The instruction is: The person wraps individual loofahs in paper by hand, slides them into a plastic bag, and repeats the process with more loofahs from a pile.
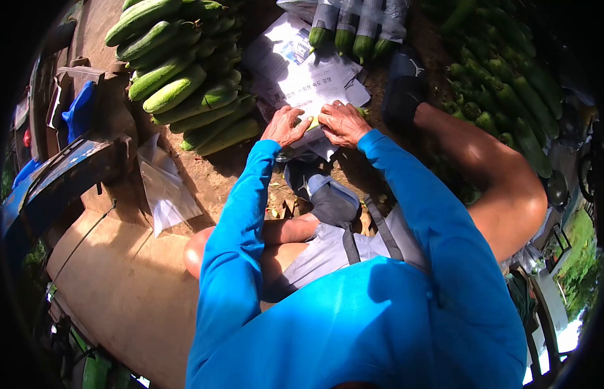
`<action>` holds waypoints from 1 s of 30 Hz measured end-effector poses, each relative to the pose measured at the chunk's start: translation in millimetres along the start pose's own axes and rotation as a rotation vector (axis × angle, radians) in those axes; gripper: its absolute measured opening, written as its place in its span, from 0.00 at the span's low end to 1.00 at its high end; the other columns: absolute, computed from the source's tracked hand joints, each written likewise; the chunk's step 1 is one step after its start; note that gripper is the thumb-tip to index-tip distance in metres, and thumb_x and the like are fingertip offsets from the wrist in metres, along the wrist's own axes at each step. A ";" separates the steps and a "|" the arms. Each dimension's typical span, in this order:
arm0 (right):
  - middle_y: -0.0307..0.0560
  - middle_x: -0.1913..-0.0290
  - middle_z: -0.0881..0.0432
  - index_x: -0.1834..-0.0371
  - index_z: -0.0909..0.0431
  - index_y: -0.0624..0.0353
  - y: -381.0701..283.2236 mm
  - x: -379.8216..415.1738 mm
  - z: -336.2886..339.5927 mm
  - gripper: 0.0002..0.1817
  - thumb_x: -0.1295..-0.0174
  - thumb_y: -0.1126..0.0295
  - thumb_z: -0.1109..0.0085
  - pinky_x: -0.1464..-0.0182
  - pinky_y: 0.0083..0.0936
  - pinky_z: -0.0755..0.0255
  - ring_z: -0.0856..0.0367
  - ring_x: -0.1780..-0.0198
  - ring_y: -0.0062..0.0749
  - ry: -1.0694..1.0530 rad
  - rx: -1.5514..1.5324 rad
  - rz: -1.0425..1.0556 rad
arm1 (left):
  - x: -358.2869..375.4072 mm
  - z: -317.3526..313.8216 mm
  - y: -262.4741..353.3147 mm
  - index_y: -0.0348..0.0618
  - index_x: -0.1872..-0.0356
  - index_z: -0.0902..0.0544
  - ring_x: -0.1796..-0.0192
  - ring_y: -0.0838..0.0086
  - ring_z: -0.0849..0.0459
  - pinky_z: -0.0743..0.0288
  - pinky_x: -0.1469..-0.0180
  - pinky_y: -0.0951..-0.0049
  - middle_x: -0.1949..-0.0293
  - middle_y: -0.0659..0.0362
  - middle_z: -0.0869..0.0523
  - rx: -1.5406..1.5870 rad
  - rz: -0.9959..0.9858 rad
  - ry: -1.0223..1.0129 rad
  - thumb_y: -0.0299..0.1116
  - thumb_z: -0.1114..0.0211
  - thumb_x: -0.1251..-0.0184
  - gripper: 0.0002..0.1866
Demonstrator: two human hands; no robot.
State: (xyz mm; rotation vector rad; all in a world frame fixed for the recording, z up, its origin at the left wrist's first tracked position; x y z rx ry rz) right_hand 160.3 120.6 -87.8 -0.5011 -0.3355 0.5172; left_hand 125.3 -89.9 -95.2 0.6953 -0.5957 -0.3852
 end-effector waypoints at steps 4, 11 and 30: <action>0.49 0.57 0.21 0.58 0.22 0.53 21.3 -33.5 12.4 0.13 0.43 0.61 0.37 0.50 0.46 0.26 0.20 0.51 0.52 -0.122 -0.196 -0.032 | 26.6 7.5 29.0 0.44 0.46 0.20 0.46 0.54 0.21 0.27 0.42 0.55 0.50 0.49 0.19 -0.226 -0.160 0.305 0.38 0.35 0.37 0.19; 0.54 0.51 0.15 0.54 0.20 0.55 49.7 -67.2 2.1 0.17 0.37 0.55 0.39 0.48 0.46 0.24 0.18 0.47 0.54 -0.237 -0.292 -0.150 | 33.1 -45.8 44.6 0.35 0.34 0.32 0.31 0.45 0.35 0.40 0.29 0.49 0.35 0.42 0.32 -0.463 -0.136 0.282 0.45 0.35 0.45 0.38; 0.51 0.33 0.32 0.29 0.35 0.58 21.7 -18.3 5.0 0.44 0.52 0.55 0.34 0.23 0.48 0.53 0.38 0.27 0.46 0.092 0.249 0.094 | -47.7 -11.9 17.8 0.41 0.43 0.24 0.38 0.49 0.27 0.34 0.37 0.42 0.42 0.47 0.24 -0.233 0.274 -0.017 0.55 0.31 0.56 0.39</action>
Point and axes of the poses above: each hand's wrist, its own x-axis away from the middle knuckle, its own z-axis out of the back of the hand, y = z × x, the point moved 1 cm from there along -x, towards the middle knuckle
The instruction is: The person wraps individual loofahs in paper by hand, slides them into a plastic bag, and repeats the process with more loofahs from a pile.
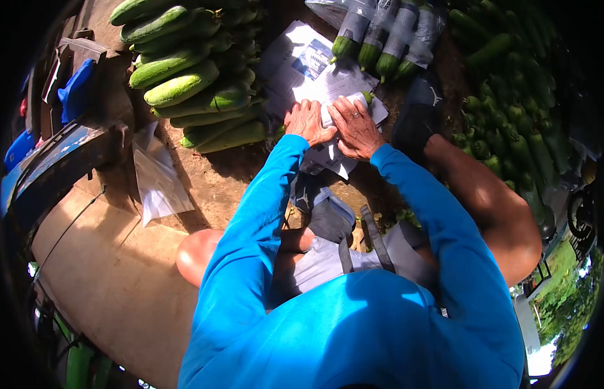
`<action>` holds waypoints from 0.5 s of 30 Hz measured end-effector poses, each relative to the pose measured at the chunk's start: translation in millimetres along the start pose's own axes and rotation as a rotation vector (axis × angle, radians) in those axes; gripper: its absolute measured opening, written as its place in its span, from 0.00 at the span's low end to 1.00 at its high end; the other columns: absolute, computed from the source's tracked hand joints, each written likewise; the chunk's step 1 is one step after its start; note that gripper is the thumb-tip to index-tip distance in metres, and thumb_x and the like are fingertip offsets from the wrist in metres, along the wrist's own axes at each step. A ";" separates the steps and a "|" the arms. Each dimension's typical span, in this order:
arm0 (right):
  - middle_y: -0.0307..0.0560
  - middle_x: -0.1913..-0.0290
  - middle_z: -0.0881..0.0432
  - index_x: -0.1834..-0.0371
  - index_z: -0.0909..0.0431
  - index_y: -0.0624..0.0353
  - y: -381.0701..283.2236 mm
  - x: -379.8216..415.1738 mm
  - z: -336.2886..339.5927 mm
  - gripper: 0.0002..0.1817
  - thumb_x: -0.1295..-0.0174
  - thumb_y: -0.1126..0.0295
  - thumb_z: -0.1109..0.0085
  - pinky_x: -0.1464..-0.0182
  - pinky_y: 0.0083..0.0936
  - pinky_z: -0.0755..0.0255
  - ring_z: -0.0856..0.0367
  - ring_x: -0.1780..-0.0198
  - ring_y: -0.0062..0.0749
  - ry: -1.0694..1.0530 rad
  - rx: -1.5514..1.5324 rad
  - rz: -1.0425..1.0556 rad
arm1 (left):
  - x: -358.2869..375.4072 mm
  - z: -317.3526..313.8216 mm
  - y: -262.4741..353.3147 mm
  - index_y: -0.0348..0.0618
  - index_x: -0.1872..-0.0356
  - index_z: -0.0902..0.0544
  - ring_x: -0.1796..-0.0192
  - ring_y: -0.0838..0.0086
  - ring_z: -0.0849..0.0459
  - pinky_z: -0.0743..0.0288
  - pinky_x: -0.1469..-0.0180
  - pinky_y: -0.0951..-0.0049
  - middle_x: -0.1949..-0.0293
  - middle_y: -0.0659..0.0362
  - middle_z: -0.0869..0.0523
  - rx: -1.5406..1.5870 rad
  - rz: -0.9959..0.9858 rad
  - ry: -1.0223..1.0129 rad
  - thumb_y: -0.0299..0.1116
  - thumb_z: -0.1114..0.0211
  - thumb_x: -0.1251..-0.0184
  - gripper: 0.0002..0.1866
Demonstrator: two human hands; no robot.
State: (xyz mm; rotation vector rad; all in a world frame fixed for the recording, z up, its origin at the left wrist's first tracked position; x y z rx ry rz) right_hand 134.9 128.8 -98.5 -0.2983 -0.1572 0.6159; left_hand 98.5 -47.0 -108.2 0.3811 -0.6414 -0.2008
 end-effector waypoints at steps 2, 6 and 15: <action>0.51 0.32 0.33 0.25 0.39 0.58 9.2 -8.0 -5.8 0.50 0.53 0.50 0.31 0.21 0.48 0.55 0.39 0.26 0.48 -0.019 0.006 0.057 | 2.1 3.6 -3.6 0.41 0.41 0.25 0.37 0.49 0.28 0.34 0.37 0.42 0.41 0.47 0.24 0.035 -0.058 0.089 0.54 0.31 0.55 0.39; 0.53 0.32 0.32 0.25 0.39 0.55 20.3 -39.5 -10.2 0.52 0.53 0.44 0.28 0.22 0.50 0.51 0.37 0.28 0.51 -0.083 0.025 0.013 | 27.1 12.1 -5.9 0.44 0.37 0.27 0.37 0.49 0.29 0.34 0.36 0.48 0.41 0.47 0.25 0.142 -0.126 0.489 0.42 0.31 0.47 0.33; 0.48 0.36 0.29 0.31 0.34 0.51 34.0 -85.8 -11.3 0.49 0.56 0.46 0.22 0.34 0.48 0.34 0.29 0.33 0.50 -0.321 0.102 0.063 | 57.3 -0.3 12.5 0.48 0.37 0.27 0.35 0.51 0.32 0.39 0.34 0.49 0.37 0.50 0.28 -0.085 -0.215 0.449 0.46 0.33 0.49 0.35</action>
Point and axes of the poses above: each hand's wrist, its own x-axis away from the middle knuckle, its own z-axis out of the back of the hand, y = z × x, the point moved 1 cm from there along -x, towards the middle knuckle
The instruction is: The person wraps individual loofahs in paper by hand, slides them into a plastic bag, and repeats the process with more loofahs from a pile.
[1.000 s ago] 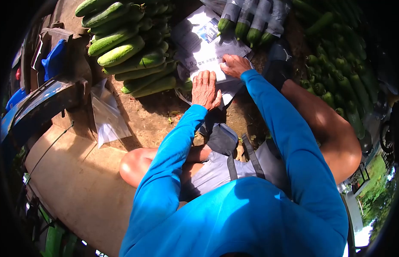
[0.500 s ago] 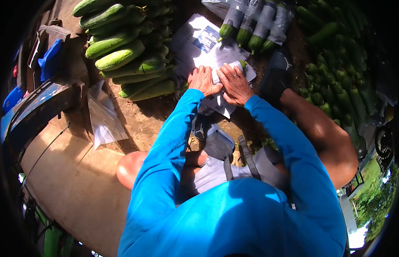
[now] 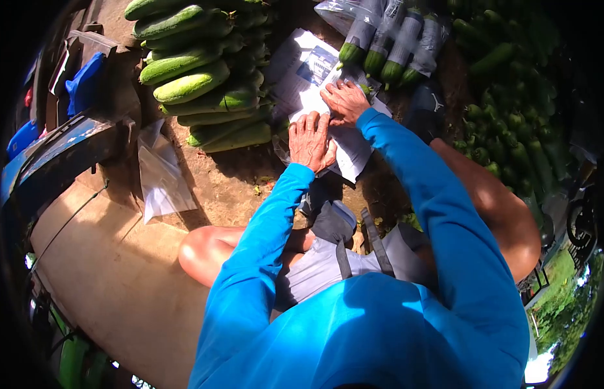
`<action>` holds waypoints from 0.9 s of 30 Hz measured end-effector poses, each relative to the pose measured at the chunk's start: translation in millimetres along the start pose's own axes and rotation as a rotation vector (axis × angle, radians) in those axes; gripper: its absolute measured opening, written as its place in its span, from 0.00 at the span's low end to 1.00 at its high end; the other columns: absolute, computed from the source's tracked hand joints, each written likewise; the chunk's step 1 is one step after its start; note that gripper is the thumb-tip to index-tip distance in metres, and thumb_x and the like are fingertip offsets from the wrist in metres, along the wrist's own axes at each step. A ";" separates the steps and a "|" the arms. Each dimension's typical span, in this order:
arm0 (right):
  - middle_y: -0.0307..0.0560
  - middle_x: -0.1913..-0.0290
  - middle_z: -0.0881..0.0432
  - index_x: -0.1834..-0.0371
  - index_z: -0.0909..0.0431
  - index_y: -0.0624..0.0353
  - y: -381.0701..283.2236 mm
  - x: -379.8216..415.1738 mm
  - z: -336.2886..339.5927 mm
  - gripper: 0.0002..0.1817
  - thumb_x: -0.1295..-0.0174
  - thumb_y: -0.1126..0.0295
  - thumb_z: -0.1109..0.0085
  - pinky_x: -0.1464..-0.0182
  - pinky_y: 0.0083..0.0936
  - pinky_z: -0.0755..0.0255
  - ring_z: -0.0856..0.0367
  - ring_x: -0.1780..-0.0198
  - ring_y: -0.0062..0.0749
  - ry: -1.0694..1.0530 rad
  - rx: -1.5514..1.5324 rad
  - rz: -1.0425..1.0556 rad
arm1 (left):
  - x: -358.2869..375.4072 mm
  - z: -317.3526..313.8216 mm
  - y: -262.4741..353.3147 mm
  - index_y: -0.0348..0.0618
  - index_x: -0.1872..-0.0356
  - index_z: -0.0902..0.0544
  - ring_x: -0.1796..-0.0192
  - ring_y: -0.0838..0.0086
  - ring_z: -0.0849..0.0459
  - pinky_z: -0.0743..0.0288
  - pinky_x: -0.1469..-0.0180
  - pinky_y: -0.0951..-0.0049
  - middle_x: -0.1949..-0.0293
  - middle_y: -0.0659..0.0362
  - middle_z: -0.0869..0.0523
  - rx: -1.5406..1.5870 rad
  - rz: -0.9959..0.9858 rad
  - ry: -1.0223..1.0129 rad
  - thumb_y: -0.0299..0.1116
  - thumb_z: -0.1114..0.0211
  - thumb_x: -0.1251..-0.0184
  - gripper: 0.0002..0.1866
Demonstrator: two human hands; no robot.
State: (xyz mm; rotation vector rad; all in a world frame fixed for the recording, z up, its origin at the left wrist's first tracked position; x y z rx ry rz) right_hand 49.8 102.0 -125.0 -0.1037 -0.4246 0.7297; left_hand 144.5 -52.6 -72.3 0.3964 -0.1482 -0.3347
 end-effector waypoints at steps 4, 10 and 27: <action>0.52 0.54 0.17 0.44 0.22 0.57 5.2 8.7 4.5 0.39 0.54 0.41 0.25 0.43 0.47 0.26 0.18 0.46 0.51 -0.329 -0.295 -0.065 | 13.5 4.9 2.4 0.50 0.31 0.31 0.31 0.50 0.34 0.42 0.31 0.46 0.33 0.50 0.31 -0.048 -0.027 -0.053 0.47 0.32 0.50 0.41; 0.34 0.53 0.16 0.45 0.19 0.50 18.5 78.9 17.3 0.24 0.34 0.45 0.40 0.49 0.25 0.26 0.19 0.54 0.21 -0.923 -1.744 -0.224 | 16.1 27.2 22.5 0.59 0.22 0.43 0.25 0.50 0.40 0.50 0.27 0.40 0.28 0.50 0.36 -0.028 -0.146 -0.156 0.45 0.25 0.60 0.57; 0.53 0.63 0.15 0.43 0.23 0.63 14.3 127.7 147.1 0.50 0.34 0.23 0.72 0.56 0.49 0.17 0.13 0.65 0.46 -1.129 -2.441 -0.439 | -27.0 65.6 34.1 0.40 0.30 0.36 0.43 0.42 0.19 0.25 0.40 0.53 0.43 0.39 0.20 0.651 -0.265 0.060 0.48 0.29 0.46 0.44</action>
Point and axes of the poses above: each hand's wrist, its own x-axis away from the middle knuckle, its own z-axis out of the back of the hand, y = z × x, the point moved 1 cm from there along -x, towards the middle knuckle
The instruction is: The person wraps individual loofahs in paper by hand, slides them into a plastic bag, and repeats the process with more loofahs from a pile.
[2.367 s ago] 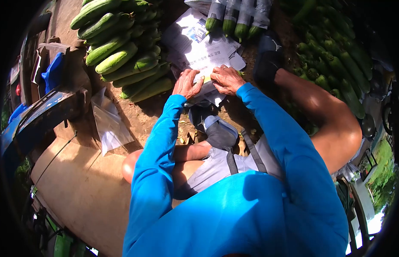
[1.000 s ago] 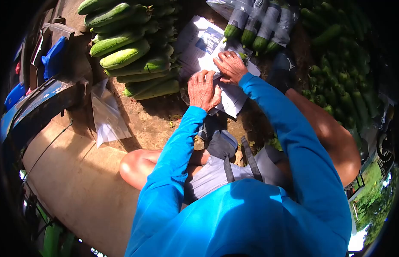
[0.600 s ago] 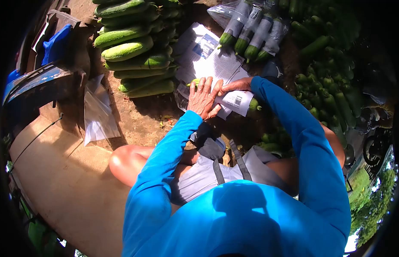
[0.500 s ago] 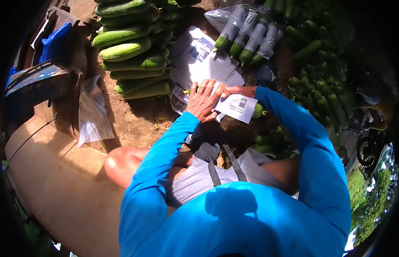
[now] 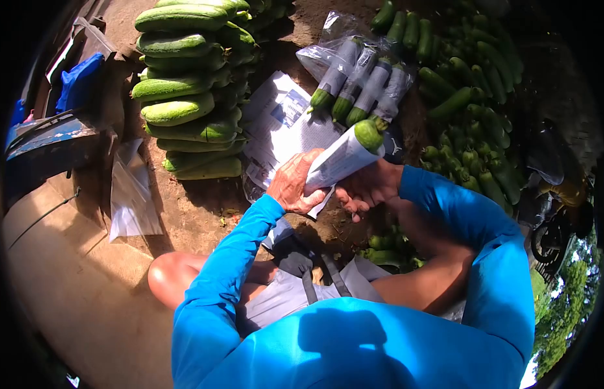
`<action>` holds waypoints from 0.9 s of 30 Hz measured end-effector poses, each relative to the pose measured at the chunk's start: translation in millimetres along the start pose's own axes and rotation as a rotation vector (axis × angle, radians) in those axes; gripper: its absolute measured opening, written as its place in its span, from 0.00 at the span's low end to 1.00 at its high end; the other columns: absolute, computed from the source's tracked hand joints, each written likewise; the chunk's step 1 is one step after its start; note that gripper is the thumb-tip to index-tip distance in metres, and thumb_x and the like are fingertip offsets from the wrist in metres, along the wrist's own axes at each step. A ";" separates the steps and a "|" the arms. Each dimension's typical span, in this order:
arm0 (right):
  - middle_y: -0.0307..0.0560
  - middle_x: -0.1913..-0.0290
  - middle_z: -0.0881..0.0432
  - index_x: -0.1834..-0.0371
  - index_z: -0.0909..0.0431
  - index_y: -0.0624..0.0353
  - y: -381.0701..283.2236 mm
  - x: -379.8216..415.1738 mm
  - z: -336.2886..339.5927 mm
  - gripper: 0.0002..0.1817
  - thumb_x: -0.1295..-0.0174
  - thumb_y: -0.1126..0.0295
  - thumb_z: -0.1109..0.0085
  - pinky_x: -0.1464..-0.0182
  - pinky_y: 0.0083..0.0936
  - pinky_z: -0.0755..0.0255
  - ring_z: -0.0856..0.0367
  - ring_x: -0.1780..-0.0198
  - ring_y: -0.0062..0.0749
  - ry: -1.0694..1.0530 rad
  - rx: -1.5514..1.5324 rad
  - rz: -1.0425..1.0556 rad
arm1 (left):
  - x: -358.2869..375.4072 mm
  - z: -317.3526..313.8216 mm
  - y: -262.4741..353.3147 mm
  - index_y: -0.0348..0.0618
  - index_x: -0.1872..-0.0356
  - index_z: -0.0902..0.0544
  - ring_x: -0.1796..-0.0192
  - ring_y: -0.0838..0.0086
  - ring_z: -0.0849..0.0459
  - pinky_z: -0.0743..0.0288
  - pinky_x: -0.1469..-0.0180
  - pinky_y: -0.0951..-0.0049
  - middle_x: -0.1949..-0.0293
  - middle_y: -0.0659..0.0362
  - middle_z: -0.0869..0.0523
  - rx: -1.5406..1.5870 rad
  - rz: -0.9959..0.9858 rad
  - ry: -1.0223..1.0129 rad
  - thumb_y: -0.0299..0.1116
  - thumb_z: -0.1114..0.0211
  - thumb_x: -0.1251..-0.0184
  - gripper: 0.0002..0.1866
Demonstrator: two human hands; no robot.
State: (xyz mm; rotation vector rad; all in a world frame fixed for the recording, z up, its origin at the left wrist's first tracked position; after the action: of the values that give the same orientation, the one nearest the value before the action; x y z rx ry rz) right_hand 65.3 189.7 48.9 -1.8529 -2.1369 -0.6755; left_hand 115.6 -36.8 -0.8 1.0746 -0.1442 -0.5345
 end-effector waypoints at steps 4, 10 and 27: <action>0.45 0.72 0.20 0.60 0.19 0.59 -104.9 20.3 49.5 0.37 0.34 0.30 0.51 0.58 0.33 0.22 0.18 0.69 0.34 0.793 0.980 0.275 | -9.7 -3.0 -24.0 0.36 0.31 0.35 0.50 0.46 0.13 0.22 0.46 0.56 0.55 0.37 0.14 0.220 0.493 0.169 0.48 0.33 0.34 0.37; 0.59 0.45 0.26 0.43 0.29 0.59 -206.5 4.6 104.4 0.33 0.44 0.47 0.34 0.36 0.48 0.33 0.27 0.38 0.54 1.600 1.835 0.988 | -36.5 16.6 -89.4 0.39 0.33 0.32 0.40 0.44 0.19 0.26 0.39 0.55 0.45 0.40 0.17 0.107 0.506 0.080 0.48 0.36 0.32 0.33; 0.62 0.68 0.17 0.57 0.23 0.65 -224.3 -7.6 93.7 0.18 0.41 0.59 0.39 0.59 0.50 0.23 0.17 0.62 0.63 1.226 1.739 1.184 | -225.7 -4.1 -177.5 0.40 0.45 0.19 0.47 0.54 0.14 0.20 0.49 0.59 0.51 0.42 0.13 -0.020 0.498 -0.044 0.51 0.32 0.34 0.27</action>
State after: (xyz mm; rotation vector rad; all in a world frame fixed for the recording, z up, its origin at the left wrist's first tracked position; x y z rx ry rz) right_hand -141.3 207.7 -78.2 -0.7508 -0.1306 0.3366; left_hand -139.2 10.7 -124.3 0.9626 -0.4311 -0.1098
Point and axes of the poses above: each hand's wrist, its own x-axis away from the middle knuckle, its own z-axis out of the back of the hand, y = z × x, the point moved 1 cm from there along -x, towards the middle knuckle
